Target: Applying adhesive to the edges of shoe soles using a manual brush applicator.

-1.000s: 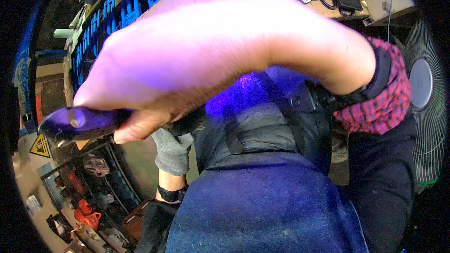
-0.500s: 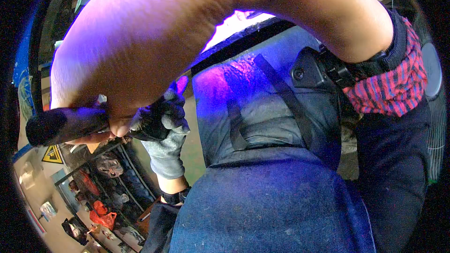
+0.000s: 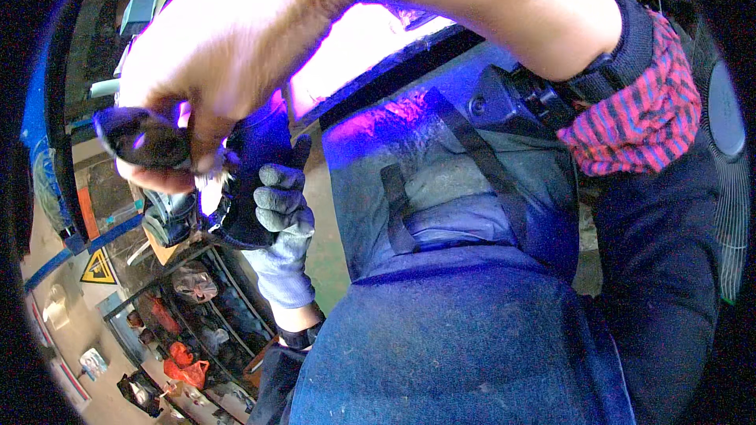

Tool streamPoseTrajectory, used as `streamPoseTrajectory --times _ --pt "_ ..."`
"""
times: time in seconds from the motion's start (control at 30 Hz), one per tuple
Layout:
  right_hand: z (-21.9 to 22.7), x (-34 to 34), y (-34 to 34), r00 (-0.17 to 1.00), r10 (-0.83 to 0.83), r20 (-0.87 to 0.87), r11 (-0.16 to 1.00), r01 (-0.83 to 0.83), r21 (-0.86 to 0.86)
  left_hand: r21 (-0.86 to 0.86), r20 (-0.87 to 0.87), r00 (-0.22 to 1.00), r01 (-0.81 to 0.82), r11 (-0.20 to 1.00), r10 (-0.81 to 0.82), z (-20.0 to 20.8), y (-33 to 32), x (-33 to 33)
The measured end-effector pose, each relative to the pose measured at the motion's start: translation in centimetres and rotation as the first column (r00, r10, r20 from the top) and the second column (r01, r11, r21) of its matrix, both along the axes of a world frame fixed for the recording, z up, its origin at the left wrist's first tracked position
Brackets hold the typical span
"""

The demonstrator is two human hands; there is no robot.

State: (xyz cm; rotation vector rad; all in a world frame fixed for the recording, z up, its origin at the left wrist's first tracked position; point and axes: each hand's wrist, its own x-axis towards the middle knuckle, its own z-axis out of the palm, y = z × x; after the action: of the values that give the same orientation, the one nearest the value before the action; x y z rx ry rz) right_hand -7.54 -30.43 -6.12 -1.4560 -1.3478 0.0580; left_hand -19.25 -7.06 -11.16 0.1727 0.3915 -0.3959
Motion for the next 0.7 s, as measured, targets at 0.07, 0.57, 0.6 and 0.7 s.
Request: streamPoseTrajectory --times 0.07,0.57,0.6,0.7 --pt "-1.1 -0.2 -1.6 0.999 -0.038 -0.016 0.999 0.038 -0.007 -0.177 -0.057 0.996 0.057 0.983 -0.068 -1.1 -0.7 0.9" --pt "-0.6 1.8 2.2 0.998 -0.033 -0.059 0.995 0.038 0.097 -0.366 -0.275 0.961 -0.113 0.924 0.009 -1.4 0.6 0.3" --pt "-0.8 2.3 2.0 0.998 -0.017 -0.061 0.994 0.024 0.11 -0.347 -0.256 0.966 -0.115 0.931 0.024 -0.9 0.8 0.1" --pt "-1.6 4.0 0.7 0.996 -0.046 -0.077 0.991 0.055 0.119 -0.315 -0.21 0.978 -0.057 0.948 -0.011 -0.4 -0.1 0.5"
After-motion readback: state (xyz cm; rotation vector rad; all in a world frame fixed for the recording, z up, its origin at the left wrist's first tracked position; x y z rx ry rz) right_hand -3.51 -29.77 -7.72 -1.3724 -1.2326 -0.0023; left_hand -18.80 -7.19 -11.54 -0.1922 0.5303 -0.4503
